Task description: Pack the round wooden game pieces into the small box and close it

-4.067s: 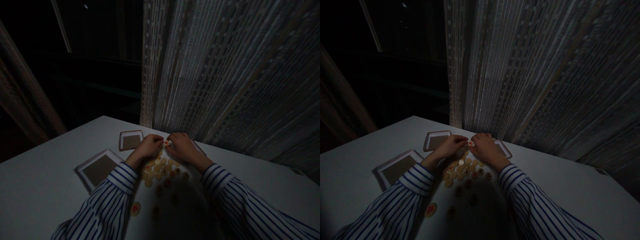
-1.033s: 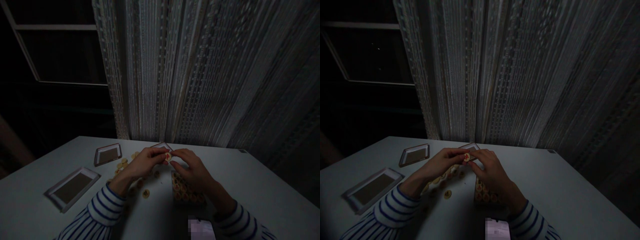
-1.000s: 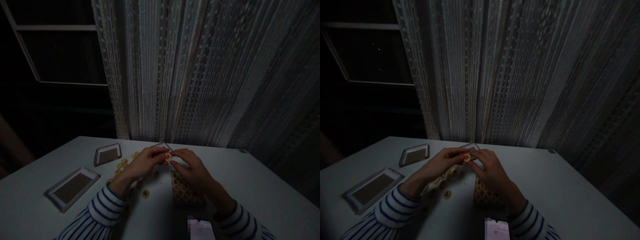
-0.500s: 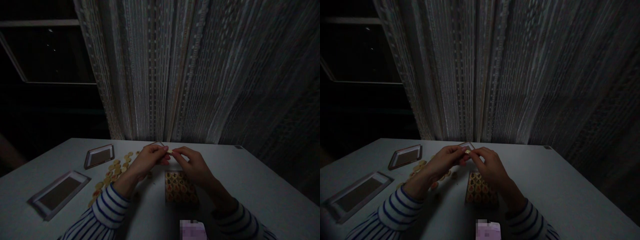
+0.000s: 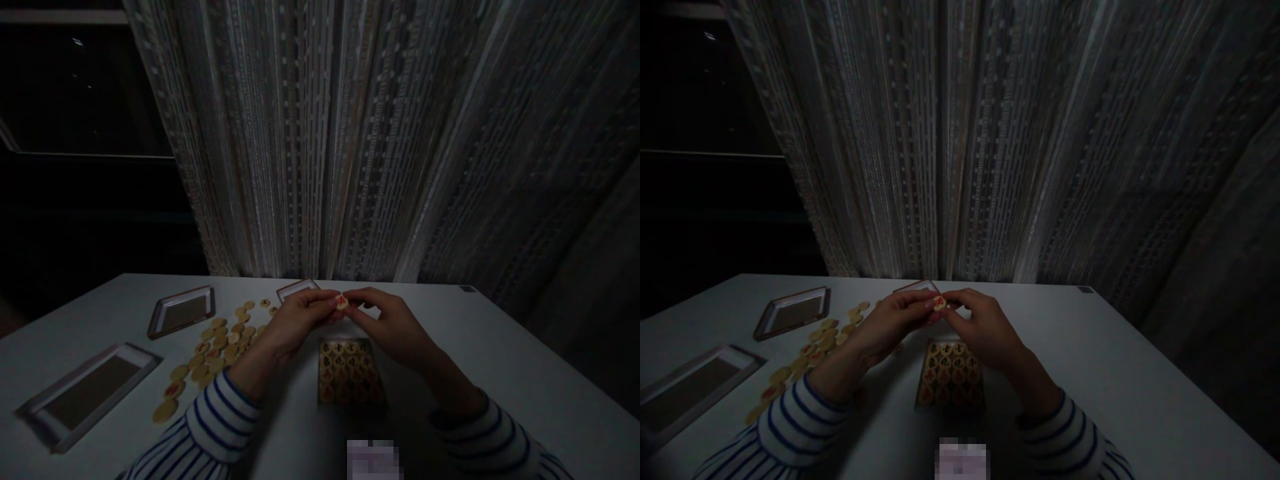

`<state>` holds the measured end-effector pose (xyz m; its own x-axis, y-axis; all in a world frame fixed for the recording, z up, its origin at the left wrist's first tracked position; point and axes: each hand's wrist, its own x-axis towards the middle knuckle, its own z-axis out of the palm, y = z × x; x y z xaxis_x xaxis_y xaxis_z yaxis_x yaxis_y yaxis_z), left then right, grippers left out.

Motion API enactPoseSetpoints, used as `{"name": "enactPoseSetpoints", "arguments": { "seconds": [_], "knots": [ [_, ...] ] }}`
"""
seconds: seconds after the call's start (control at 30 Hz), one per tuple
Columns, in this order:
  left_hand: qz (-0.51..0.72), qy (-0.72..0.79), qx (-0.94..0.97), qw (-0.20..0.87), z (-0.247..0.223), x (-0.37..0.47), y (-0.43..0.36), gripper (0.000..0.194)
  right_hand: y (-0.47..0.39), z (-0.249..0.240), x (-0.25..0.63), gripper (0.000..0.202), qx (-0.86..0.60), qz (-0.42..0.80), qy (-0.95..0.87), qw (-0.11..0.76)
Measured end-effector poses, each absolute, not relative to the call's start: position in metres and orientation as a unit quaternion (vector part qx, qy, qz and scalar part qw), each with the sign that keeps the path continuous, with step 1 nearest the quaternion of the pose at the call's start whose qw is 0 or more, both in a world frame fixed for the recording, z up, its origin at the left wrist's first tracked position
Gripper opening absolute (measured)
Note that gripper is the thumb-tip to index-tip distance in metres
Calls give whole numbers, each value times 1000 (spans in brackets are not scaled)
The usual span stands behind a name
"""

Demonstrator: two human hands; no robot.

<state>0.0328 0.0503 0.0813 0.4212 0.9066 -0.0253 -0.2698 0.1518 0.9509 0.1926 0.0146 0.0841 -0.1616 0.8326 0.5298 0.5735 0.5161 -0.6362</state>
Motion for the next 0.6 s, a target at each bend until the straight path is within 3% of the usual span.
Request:
{"name": "enactPoseSetpoints", "arguments": {
  "seconds": [0.4, 0.6],
  "knots": [
    [430, 340, 516, 658, 67, 44, 54, 29, 18, 78, 207, 20, -447, -59, -829, 331],
    [406, 359, 538, 645, 61, 44, 57, 24, 19, 76, 210, 22, -451, -81, -848, 267]
  ]
}}
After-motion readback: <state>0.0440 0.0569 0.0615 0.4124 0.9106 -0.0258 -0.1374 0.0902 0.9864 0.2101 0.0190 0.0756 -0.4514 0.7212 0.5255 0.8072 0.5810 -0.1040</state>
